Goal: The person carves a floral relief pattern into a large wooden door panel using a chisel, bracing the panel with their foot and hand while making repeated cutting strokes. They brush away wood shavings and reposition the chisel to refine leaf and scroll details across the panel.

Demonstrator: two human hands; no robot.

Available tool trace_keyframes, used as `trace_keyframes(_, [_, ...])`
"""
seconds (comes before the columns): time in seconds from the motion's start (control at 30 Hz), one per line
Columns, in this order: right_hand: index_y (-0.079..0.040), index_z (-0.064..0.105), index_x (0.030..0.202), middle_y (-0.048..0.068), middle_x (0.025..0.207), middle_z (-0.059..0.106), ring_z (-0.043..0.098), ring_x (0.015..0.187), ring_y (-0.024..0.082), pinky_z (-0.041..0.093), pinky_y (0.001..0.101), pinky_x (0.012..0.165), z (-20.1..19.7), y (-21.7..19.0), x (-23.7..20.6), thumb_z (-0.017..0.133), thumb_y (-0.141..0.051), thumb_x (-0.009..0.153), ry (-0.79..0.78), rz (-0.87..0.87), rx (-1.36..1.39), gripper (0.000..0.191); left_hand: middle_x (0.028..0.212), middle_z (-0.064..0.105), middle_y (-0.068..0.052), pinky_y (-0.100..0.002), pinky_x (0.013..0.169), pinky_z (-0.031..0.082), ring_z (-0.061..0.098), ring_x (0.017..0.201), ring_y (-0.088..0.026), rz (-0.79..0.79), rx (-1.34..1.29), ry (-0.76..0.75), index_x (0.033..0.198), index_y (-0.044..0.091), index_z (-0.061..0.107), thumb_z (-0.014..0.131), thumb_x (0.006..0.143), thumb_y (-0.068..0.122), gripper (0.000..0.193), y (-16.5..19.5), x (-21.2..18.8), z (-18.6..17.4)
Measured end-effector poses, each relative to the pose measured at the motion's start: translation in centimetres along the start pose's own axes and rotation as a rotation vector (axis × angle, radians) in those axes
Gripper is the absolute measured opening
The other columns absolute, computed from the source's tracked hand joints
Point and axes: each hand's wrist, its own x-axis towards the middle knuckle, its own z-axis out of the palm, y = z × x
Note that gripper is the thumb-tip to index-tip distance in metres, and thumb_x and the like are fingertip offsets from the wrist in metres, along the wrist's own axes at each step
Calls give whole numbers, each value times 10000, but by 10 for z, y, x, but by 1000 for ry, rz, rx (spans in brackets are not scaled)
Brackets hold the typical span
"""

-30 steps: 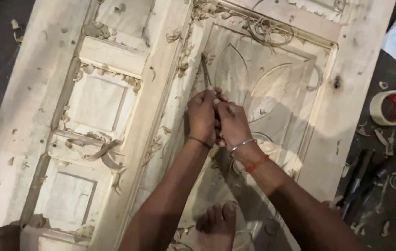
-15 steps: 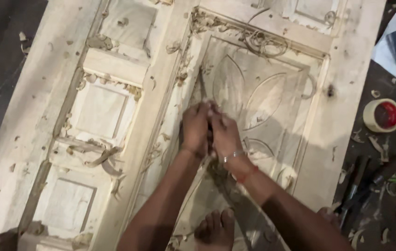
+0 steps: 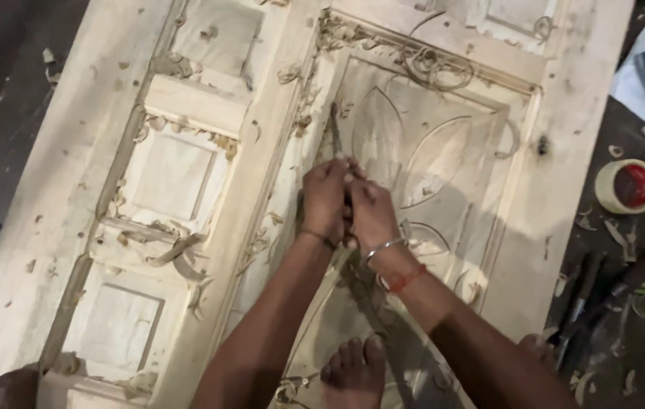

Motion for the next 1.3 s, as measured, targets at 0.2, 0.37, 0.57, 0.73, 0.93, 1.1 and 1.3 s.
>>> trace_keyframes(0.2, [-53,607,921,-19,576,492,440,402,101,315,300,331,10,-7,7,507,-312,1070,-19,-73,15,316,732,621,-95,-307,375,400,500,459,-153,-28,225,43,987,14,692,523,1040,252,296,13,4,-5])
trace_keyframes(0.37, [-78,679,924,-19,578,516,433,404,101,301,297,334,4,-5,4,536,-333,1021,71,20,-103,308,830,711,-95,-281,464,493,637,552,-126,-32,35,21,1028,-38,696,550,1079,260,336,0,9,-8])
trace_keyframes(0.57, [-45,610,927,14,601,521,460,415,126,342,300,347,0,0,-11,512,-314,1059,-18,-37,-68,315,804,686,-71,-283,350,326,390,422,-132,-64,162,18,1013,27,683,493,1022,334,361,-4,-11,-12])
trace_keyframes(0.73, [-14,618,1028,42,744,622,599,600,124,498,285,527,-10,25,-56,497,-266,1067,-103,-282,-287,282,946,677,-58,-230,593,453,539,712,-92,124,236,-8,1249,-9,646,583,1046,269,350,-14,-65,-42])
trace_keyframes(0.93, [-25,618,1045,47,789,674,623,681,95,508,262,592,-10,29,-58,590,-278,1001,-162,-208,-365,259,1188,702,-75,-235,766,548,678,991,-109,139,318,11,1382,-19,535,576,1030,247,443,-9,-119,-69])
trace_keyframes(1.1, [3,619,978,35,765,640,606,663,83,510,270,566,0,20,-59,614,-314,1030,-313,-210,-353,322,1228,691,-109,-284,688,561,676,946,-127,61,390,-30,1437,-1,458,668,929,130,565,0,-146,-73])
trace_keyframes(1.3, [29,658,899,55,677,673,636,505,104,489,279,436,5,12,-59,519,-353,1058,-359,-6,-439,437,1097,771,-200,-341,616,542,672,757,-198,116,667,53,1459,-1,551,667,953,61,523,12,-156,-81])
